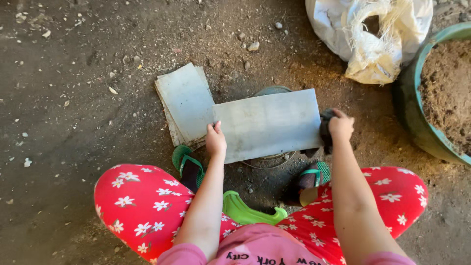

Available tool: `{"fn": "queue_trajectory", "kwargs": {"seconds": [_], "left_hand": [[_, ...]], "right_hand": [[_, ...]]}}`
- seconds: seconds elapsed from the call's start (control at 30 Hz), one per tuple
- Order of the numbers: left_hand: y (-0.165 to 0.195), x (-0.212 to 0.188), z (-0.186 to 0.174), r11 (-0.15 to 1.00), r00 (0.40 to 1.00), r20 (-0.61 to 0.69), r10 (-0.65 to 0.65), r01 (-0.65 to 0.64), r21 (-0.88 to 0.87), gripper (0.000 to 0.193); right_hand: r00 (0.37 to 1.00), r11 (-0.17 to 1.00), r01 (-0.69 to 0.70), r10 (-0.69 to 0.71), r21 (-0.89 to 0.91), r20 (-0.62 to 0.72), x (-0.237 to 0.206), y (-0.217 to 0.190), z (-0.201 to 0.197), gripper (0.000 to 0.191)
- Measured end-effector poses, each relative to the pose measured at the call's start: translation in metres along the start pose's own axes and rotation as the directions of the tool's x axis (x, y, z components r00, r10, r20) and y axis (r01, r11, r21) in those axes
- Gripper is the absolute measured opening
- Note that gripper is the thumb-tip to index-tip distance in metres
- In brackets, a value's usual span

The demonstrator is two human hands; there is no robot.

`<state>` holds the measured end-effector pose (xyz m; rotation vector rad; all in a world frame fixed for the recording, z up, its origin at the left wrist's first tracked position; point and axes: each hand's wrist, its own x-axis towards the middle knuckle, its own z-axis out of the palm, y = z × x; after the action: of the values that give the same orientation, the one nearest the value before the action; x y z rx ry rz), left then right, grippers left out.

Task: The person sits on the ground and wipes rectangular metal sheets with a dark cloth. They handle the sheets one at a time, wiping each side and stacking them nearby. The person occasionally dips the cloth into a bucket before continuing to wipe the sheets.

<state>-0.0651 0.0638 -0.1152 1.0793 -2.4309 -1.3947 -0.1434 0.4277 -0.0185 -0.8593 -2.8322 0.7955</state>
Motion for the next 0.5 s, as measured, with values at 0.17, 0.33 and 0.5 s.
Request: {"fn": "queue_trajectory", "kwargs": {"seconds": [0.17, 0.33, 0.5], "left_hand": [[-0.004, -0.006, -0.008, 0.64, 0.916, 0.364, -0.169, 0.383, -0.666, 0.08], [-0.008, -0.012, -0.01, 0.597, 0.869, 0.491, -0.064, 0.427, -0.679, 0.079], [-0.002, -0.02, -0.015, 0.568, 0.879, 0.476, -0.003, 0.394, -0.723, 0.055]], "right_hand": [[0.823, 0.848, 0.522, -0.473, 0.093, -0.314, -0.021, -0.01, -0.039, 0.048], [0.688, 0.725, 0.689, -0.651, 0.005, -0.319, -0.122, -0.058, -0.031, 0.049], [0.479, 0.451, 0.868, -0.871, -0.206, 0.111, -0.243, -0.073, 0.045, 0.048]]}}
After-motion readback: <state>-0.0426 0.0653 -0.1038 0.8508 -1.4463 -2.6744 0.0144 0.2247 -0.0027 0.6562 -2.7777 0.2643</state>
